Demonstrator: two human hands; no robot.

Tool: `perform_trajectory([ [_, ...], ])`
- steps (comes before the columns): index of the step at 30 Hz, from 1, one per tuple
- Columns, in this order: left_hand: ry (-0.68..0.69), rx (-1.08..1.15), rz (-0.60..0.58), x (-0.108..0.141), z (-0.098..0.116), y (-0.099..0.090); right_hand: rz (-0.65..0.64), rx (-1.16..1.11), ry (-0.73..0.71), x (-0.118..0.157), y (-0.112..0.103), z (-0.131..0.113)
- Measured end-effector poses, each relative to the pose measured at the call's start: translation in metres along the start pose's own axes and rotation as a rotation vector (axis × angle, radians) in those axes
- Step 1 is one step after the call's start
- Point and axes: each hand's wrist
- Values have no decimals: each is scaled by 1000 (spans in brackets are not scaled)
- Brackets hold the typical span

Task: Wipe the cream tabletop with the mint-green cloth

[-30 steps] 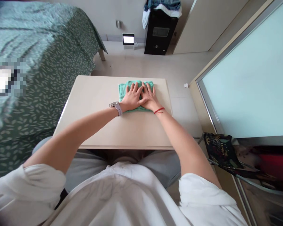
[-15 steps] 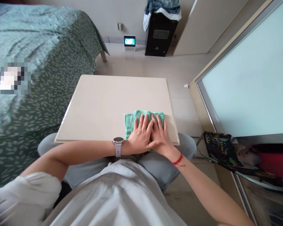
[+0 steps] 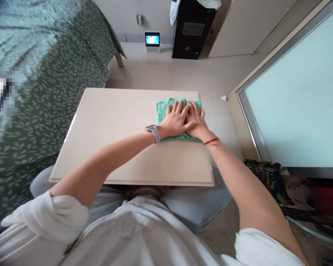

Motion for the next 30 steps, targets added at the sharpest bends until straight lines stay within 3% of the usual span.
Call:
perform_trajectory([
  [6,3,10,89,-71,-20,-8,-14,-83,36,-69,1,39],
  [10,-17,-22,95,-94,-23,-14,-12,-122,29,-96,2,52],
  [13,-18,-10,106,-101,-25,-13,17,-113,16,-100,0,53],
  [18,7,23,110,-96,-30,-3,5,-102,23,-84,-7,45],
  [22,58,14,60,-74,-23,1,-11,-64,37,-57,-6,35],
  [25,92,-8,-2,-50,-8,3,31,-73,42,-25,-2,26],
  [30,175,-16,-70,-5,17,13,53,-116,187,41,4,5],
])
Point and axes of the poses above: each hand's wrist, its own x-axis away from the middle knuckle, its own y-axis out of the palm, z = x × y, and after that the axes turned 11 degrees about x, right-handed
